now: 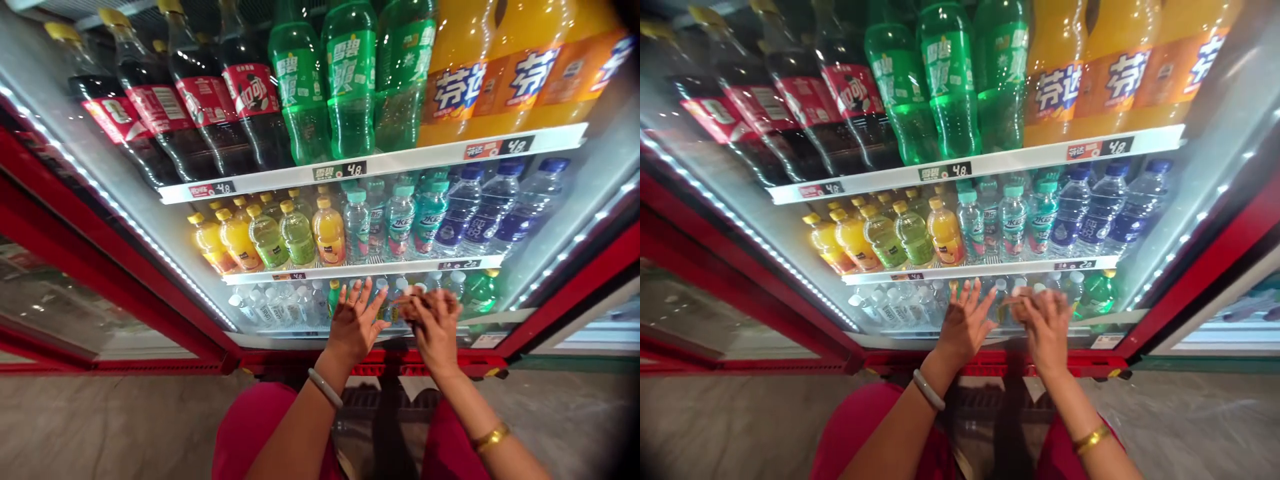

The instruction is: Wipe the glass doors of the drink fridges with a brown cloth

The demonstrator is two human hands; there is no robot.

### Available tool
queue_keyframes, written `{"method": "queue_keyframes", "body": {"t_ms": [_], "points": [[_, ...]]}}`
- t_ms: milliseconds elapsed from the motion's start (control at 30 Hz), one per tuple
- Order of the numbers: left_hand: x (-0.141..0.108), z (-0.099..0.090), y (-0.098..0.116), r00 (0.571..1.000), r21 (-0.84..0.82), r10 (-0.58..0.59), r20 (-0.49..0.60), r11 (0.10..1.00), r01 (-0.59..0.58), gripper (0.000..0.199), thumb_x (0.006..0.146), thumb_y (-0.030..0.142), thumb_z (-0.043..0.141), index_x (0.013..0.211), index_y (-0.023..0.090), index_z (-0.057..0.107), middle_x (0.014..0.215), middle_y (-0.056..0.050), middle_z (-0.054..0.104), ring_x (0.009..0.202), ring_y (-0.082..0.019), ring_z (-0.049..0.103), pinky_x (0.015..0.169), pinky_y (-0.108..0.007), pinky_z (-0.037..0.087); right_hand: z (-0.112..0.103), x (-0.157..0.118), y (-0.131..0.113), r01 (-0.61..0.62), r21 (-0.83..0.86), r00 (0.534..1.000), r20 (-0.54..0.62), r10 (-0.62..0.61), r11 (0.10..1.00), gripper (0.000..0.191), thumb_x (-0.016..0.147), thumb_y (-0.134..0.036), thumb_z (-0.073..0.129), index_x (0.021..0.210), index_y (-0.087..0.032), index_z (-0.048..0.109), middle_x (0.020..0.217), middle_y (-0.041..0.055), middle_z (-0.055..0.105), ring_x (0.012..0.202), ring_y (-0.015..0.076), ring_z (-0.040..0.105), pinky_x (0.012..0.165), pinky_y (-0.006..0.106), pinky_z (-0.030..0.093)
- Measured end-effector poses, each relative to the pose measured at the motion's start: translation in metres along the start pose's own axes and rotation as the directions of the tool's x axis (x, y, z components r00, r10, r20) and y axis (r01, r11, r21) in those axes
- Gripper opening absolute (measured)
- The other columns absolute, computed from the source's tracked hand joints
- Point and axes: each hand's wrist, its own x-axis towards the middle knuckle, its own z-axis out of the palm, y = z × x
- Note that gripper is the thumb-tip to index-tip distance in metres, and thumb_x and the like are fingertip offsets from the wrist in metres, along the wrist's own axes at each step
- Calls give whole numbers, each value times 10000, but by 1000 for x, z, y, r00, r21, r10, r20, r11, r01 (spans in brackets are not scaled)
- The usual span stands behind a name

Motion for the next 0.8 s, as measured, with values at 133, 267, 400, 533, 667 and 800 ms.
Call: {"method": "queue_keyframes", "body": {"t_ms": [133,267,400,533,667,800], "points": [[-9,2,-9,998,4,-46,40,999,46,815,1006,512,577,1670,184,238,1717,-130,334,1610,-294,279,1315,-506,261,-7,48,-10,-188,14,965,-185,187,982,718,930,-203,578,1611,-332,393,1765,138,123,1614,450,148,1193,830,188],[-17,4,-21,989,42,-149,22,988,148,836,991,442,623,1664,133,236,1696,-207,336,1604,-323,287,1300,-551,277,10,62,-61,-25,-15,994,-109,23,1000,567,910,-177,608,1459,-316,581,1752,102,211,1622,436,117,1200,844,133],[-22,0,-31,980,29,-199,0,980,199,808,998,431,607,1656,123,253,1701,-223,309,1613,-339,252,1295,-609,263,23,16,-64,180,16,982,62,-180,984,498,903,-95,586,1325,-351,653,1696,34,375,1634,361,134,1216,808,203],[-23,-7,-31,979,-10,-201,36,979,201,809,1001,459,597,1660,144,249,1720,-202,277,1617,-334,239,1295,-607,270,11,22,-41,50,66,998,-42,-47,997,550,918,-140,597,1414,-376,602,1747,46,244,1615,427,170,1172,877,114],[-19,-9,-29,972,-54,-232,31,971,233,806,1008,472,574,1660,125,249,1733,-223,220,1622,-375,195,1287,-644,252,9,78,-70,-58,52,983,-171,66,997,653,913,-179,616,1536,-343,513,1761,83,171,1602,456,196,1208,838,81],[-19,-4,-37,954,-79,-298,-11,952,296,814,1010,461,549,1668,113,219,1742,-234,158,1627,-413,127,1274,-707,209,32,63,-105,226,5,973,-58,-225,974,493,912,-164,623,1360,-368,652,1659,20,441,1625,359,186,1263,753,150]]}}
